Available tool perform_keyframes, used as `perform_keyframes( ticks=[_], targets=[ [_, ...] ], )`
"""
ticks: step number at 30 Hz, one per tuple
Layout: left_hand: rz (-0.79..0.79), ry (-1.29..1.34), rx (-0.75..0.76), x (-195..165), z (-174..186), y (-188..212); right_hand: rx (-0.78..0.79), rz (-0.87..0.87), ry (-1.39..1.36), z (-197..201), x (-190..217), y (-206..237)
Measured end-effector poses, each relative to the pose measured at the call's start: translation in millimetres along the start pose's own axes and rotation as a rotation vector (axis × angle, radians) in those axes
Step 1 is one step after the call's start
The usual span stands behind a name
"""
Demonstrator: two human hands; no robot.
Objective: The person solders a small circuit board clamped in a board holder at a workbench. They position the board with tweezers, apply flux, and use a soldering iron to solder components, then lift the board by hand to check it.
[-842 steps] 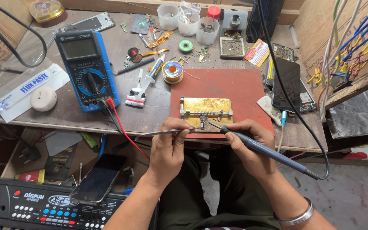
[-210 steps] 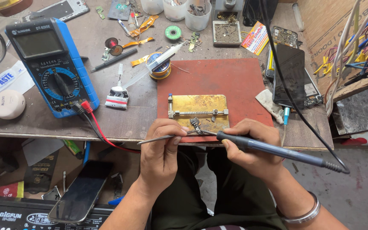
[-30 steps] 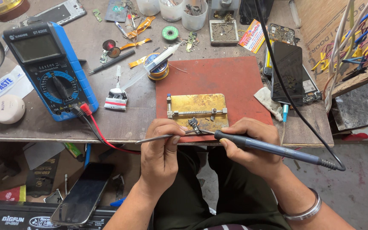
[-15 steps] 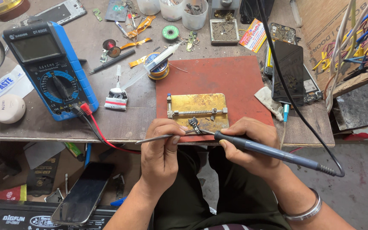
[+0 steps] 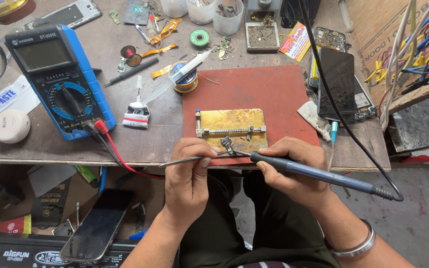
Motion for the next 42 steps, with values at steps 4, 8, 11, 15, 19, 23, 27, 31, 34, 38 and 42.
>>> perform_keyframes(
  ticks=[4, 8, 11, 15, 19, 23, 27, 31, 34, 38, 42],
  targets=[
    [0.011, -0.002, 0.003, 0.4, 0.1, 0.5, -0.007, 0.001, 0.041, 0.4, 0.0, -0.7],
    [0.011, 0.011, 0.001, 0.3, -0.5, 0.6, -0.013, -0.028, 0.048, 0.0, -2.1, -1.7],
    [0.007, 0.005, -0.009, -0.5, -1.1, 0.4, -0.012, -0.070, 0.035, 1.1, -4.2, -2.0],
    [-0.002, -0.030, -0.011, -1.2, -1.7, 1.1, -0.003, -0.071, 0.018, 0.5, -3.7, -2.2],
    [0.013, -0.022, -0.005, -1.0, -2.6, 1.1, -0.011, -0.064, 0.039, 1.2, -2.6, -2.1],
    [0.008, -0.021, -0.001, -2.0, -2.2, -0.3, -0.004, -0.126, 0.029, 3.8, -6.1, -2.2],
    [0.019, -0.020, -0.007, -2.3, -2.5, -0.1, -0.006, -0.188, 0.009, 4.0, -9.9, -0.2],
    [0.013, -0.033, -0.001, -3.1, -0.7, -0.6, -0.010, -0.143, 0.030, 2.1, -8.5, 0.2],
    [0.012, -0.018, -0.006, -3.3, -1.3, -0.6, -0.013, -0.139, 0.028, 2.8, -8.3, 1.2],
    [0.020, -0.026, -0.004, -2.6, -0.2, -0.4, -0.011, -0.142, 0.025, 1.3, -9.0, 0.8],
    [0.016, -0.024, 0.000, -2.2, -0.3, -0.5, 0.000, -0.089, 0.030, 0.6, -7.3, -0.6]
  ],
)
Point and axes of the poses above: each hand's wrist, its own y-axis away from the middle knuckle, its own z-axis out of the back of the hand, x = y × z, the point moved 5 cm from there along -y, towards the middle knuckle, and after that the axes turned 4 degrees about -z, right-handed, at the moved point
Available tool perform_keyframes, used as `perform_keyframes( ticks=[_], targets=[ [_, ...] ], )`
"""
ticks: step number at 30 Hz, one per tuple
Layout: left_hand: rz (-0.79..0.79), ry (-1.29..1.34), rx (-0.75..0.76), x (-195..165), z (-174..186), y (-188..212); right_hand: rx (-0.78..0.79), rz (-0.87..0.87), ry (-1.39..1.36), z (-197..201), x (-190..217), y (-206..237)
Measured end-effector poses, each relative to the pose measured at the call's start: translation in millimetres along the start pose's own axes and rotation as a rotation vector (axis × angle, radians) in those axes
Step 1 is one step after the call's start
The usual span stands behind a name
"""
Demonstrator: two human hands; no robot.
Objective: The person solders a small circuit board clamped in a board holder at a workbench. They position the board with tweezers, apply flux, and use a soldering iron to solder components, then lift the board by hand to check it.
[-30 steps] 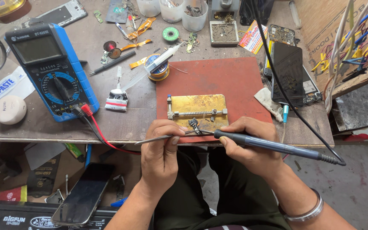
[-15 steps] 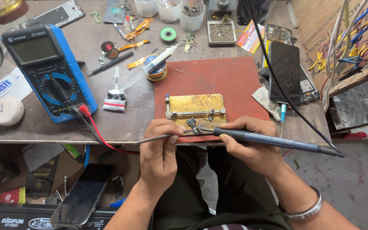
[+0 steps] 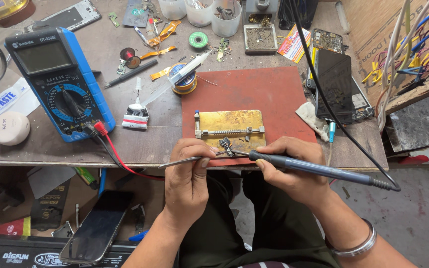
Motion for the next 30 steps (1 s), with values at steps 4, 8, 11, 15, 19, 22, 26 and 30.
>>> perform_keyframes(
  ticks=[4, 8, 11, 15, 19, 22, 26, 30],
  targets=[
    [-0.001, 0.003, -0.002, 0.0, -1.0, 0.9, -0.007, -0.014, 0.003, -0.6, 0.2, 0.9],
    [0.007, 0.011, -0.020, 1.6, -1.3, 2.4, -0.004, -0.009, -0.006, -0.4, 1.4, -0.1],
    [0.004, 0.014, -0.037, 3.1, -2.2, 3.1, -0.006, -0.010, -0.003, 0.4, 1.6, -0.3],
    [0.011, 0.015, -0.035, 4.0, -2.6, 4.6, -0.019, 0.001, -0.015, 0.7, 2.4, 1.0],
    [0.013, 0.000, -0.035, 4.0, -2.2, 4.2, -0.019, 0.007, 0.008, 0.9, 2.9, 0.8],
    [0.020, 0.015, -0.027, 3.8, -1.6, 4.1, -0.023, 0.019, 0.005, -0.5, 3.6, 0.1],
    [0.011, 0.011, -0.035, 3.7, -1.6, 3.5, -0.019, 0.006, 0.025, 0.3, 3.5, -0.4],
    [0.007, 0.009, -0.048, 3.1, -1.9, 3.7, -0.016, 0.027, 0.037, -0.1, 5.1, -0.3]
  ],
)
Point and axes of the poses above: each hand's wrist, its own y-axis away from the middle knuckle, its own z-axis out of the back of the hand, x = y × z, the point moved 5 cm from there along -y, towards the middle knuckle, and after that the axes turned 4 degrees about -z, right-handed, at the moved point
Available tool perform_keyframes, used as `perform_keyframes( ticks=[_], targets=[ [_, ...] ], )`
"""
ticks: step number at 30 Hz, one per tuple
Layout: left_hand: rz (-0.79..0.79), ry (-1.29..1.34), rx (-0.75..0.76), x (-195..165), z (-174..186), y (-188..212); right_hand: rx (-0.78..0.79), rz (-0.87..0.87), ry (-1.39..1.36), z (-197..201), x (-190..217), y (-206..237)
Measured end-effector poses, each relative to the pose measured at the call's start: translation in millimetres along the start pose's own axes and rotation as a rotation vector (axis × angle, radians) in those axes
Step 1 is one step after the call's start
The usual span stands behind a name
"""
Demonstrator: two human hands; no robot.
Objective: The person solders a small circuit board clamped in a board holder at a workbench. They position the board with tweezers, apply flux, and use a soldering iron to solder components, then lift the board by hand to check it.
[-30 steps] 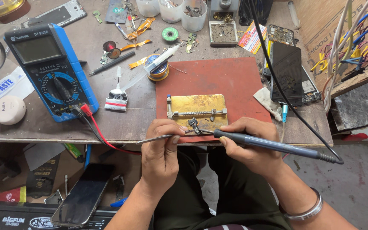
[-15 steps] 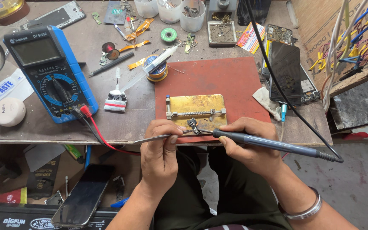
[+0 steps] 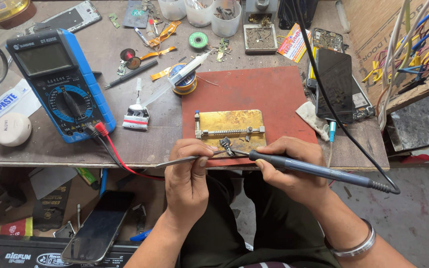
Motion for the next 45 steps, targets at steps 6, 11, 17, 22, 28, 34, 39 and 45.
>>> perform_keyframes(
  ticks=[6, 11, 17, 22, 28, 34, 39, 45],
  targets=[
    [0.009, -0.013, 0.018, -1.0, -0.5, -0.8, -0.001, 0.031, 0.009, 1.0, 0.8, -0.9],
    [0.003, -0.018, 0.024, -2.7, -0.6, -1.7, -0.007, 0.028, 0.004, 1.0, 0.4, 0.5],
    [-0.003, -0.021, 0.026, -3.6, 0.6, -2.1, -0.006, 0.023, -0.044, 0.3, 0.4, 1.5],
    [-0.009, -0.043, 0.028, -3.8, 1.2, -1.9, -0.010, 0.010, -0.015, -1.1, 0.1, 0.5],
    [-0.005, -0.038, 0.030, -3.0, 1.8, -1.3, -0.019, 0.035, -0.015, -1.0, 1.3, 1.2],
    [-0.008, -0.034, 0.026, -1.8, 1.3, -1.4, -0.010, 0.021, -0.031, -0.7, 0.3, 1.2],
    [-0.005, -0.019, 0.028, -1.7, 0.8, -0.8, -0.010, -0.015, -0.060, -0.6, -0.9, 2.3],
    [-0.009, -0.026, 0.030, -2.3, 0.7, -1.3, -0.006, 0.032, -0.030, -0.5, 0.3, 1.0]
  ],
)
Point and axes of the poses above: each hand's wrist, its own y-axis away from the middle knuckle, its own z-axis out of the back of the hand, x = y × z, the point moved 5 cm from there along -y, towards the middle knuckle, and after that the axes turned 4 degrees about -z, right-handed, at the moved point
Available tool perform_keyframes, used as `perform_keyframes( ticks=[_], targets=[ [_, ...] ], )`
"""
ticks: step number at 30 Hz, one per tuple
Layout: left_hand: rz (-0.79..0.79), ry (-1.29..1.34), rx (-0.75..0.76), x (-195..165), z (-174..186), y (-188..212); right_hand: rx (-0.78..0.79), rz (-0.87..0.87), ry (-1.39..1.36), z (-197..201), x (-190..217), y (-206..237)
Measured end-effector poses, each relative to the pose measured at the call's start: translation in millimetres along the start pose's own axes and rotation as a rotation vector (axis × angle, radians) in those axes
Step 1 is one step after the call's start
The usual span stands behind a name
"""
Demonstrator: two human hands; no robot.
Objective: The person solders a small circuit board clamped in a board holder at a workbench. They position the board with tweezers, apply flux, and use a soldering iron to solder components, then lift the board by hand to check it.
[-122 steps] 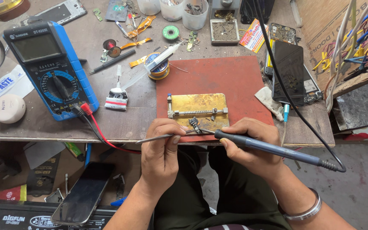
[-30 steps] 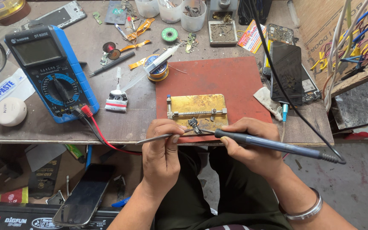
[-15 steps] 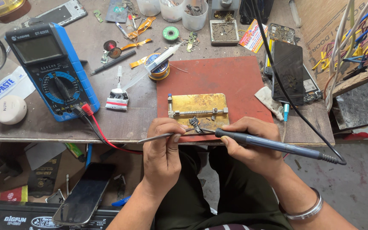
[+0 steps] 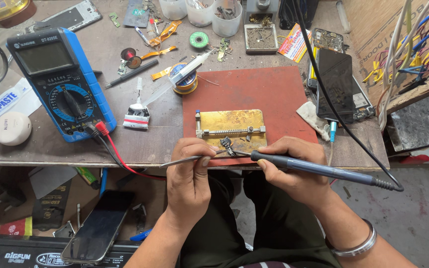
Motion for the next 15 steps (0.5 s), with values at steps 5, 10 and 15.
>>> perform_keyframes(
  ticks=[5, 10, 15],
  targets=[
    [0.010, 0.002, -0.002, 0.6, -0.2, 0.5, 0.005, 0.000, 0.004, 0.7, -0.4, 0.4],
    [0.006, 0.012, -0.008, 1.8, -0.6, 1.1, -0.004, 0.026, 0.049, 1.5, 1.6, -0.5],
    [-0.015, -0.004, -0.001, 2.2, -0.9, 1.8, -0.010, 0.021, 0.054, 3.2, 1.4, -0.5]
  ],
)
Point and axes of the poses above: each hand's wrist, its own y-axis away from the middle knuckle, its own z-axis out of the back of the hand, x = y × z, the point moved 5 cm from there along -y, towards the middle knuckle, and after that the axes turned 4 degrees about -z, right-handed, at the moved point
